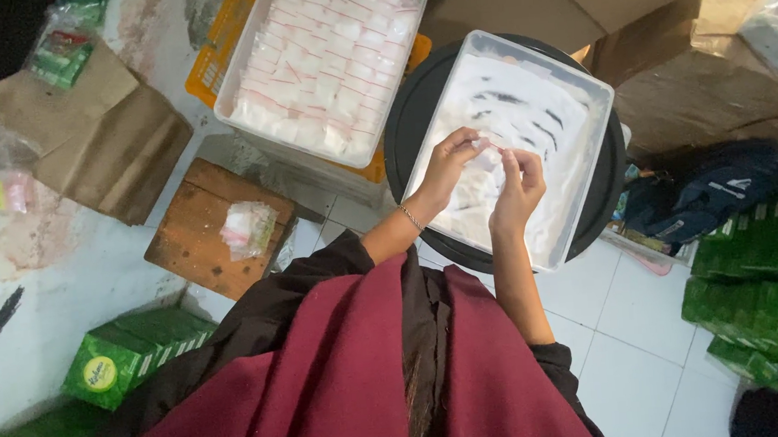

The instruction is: Packaging small white snacks into individual plastic bags and adding a spoonful of white powder to each.

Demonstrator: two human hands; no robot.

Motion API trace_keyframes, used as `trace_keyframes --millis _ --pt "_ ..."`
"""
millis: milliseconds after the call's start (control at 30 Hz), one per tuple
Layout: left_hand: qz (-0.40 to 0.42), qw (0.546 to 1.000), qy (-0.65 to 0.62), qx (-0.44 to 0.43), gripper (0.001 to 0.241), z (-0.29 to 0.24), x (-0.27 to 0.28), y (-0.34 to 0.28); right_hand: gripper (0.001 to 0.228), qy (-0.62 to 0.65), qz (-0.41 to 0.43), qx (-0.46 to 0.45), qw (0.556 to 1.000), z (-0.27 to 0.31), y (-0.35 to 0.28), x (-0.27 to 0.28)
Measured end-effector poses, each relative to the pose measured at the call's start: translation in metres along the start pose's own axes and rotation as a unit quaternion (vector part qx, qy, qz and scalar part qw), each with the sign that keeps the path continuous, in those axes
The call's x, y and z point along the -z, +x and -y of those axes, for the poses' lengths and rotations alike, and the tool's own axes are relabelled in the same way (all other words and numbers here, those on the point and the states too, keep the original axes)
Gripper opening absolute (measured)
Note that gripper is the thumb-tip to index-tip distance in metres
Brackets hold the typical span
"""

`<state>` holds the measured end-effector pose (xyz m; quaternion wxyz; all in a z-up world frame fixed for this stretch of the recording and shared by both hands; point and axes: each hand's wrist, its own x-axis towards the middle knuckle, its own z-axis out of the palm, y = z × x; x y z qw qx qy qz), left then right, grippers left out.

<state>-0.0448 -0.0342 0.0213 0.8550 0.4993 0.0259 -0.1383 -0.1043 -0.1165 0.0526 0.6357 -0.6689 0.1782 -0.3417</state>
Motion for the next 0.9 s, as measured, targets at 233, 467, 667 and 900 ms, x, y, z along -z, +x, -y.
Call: trace_keyframes --millis 233,467,667,900 --pt "-0.027 0.999 -0.023 -0.027 0.016 -0.025 0.010 -0.005 0.011 -0.009 0.046 -0.010 0.999 0.000 -0.003 -0.020" --pt "-0.054 0.991 0.038 -0.113 0.020 -0.017 0.053 0.018 0.021 -0.134 0.176 0.082 0.972 -0.007 -0.004 -0.050" --pt "-0.039 0.992 0.060 -0.105 0.026 -0.043 0.117 0.025 0.013 -0.090 0.232 0.041 0.968 -0.009 0.004 -0.100" --pt "-0.086 0.989 0.082 -0.083 0.035 -0.040 0.211 0.043 0.012 -0.134 0.293 0.051 0.945 -0.026 0.002 -0.174"
